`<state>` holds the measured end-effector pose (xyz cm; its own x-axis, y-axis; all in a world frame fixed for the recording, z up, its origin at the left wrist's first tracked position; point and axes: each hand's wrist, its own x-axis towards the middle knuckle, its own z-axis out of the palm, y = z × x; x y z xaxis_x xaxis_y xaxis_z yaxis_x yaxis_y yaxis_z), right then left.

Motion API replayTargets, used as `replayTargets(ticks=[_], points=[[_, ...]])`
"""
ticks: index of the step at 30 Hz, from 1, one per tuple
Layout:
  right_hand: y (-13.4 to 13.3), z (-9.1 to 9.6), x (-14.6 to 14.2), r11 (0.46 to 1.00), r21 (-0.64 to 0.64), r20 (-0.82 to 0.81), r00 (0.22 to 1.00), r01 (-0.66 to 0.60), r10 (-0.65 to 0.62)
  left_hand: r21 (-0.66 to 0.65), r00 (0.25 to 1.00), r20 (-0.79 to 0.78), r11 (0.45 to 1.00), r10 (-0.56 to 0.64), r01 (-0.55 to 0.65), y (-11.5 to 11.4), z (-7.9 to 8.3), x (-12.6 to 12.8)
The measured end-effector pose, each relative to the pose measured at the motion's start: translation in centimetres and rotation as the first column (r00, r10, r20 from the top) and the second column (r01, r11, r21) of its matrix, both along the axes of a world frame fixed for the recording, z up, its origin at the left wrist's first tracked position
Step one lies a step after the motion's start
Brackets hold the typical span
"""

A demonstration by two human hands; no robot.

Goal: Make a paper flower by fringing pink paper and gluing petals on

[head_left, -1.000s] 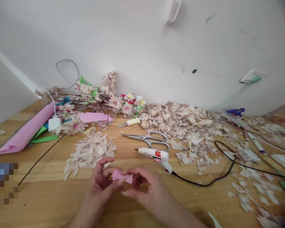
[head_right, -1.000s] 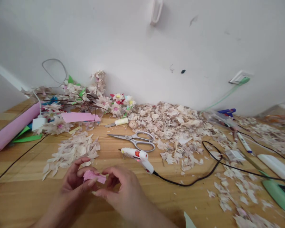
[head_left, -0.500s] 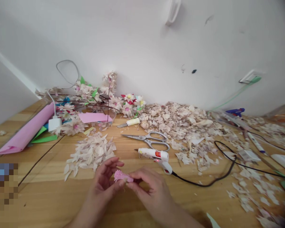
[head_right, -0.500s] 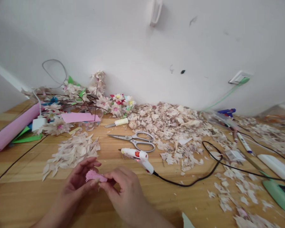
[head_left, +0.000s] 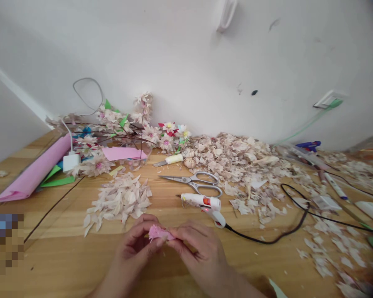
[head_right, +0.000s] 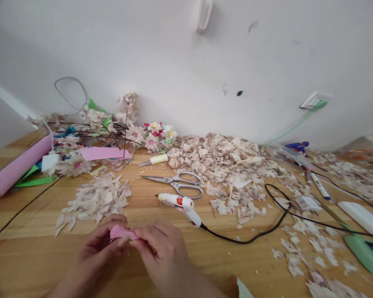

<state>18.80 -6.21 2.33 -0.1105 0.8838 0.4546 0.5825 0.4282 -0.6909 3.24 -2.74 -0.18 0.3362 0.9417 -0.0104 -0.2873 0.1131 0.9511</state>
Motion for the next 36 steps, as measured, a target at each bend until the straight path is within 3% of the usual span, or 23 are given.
replayTargets(ticks=[4,12,27,32,36], points=[[-0.1,-0.5,-0.1,0.998,0.011,-0.002,0.998,0.064,-0.064,-0.005,0.999,0.025,1.000,0.027,-0.027,-0.1,-0.3,0.0],[-0.1,-0.6,-0.2,0.988,-0.137,-0.101,0.991,0.070,-0.084,0.041,1.000,-0.020,0.999,0.001,-0.001,0.2,-0.1,-0.1],[-0.4,-0.2,-0.6,0.998,0.017,0.030,0.998,-0.054,0.053,0.056,0.999,0.043,0.998,-0.026,0.024,0.0,-0.8,-0.2],[-0.4,-0.6,-1.0,0.998,0.051,-0.122,0.992,0.044,-0.037,0.036,0.995,0.068,0.996,-0.078,0.075,0.0,-0.7,-0.2],[-0.3,-0.5,-1.0,0.995,0.055,-0.131,0.988,0.088,-0.080,0.026,0.995,0.078,0.998,-0.060,0.058,0.0,-0.8,-0.3]])
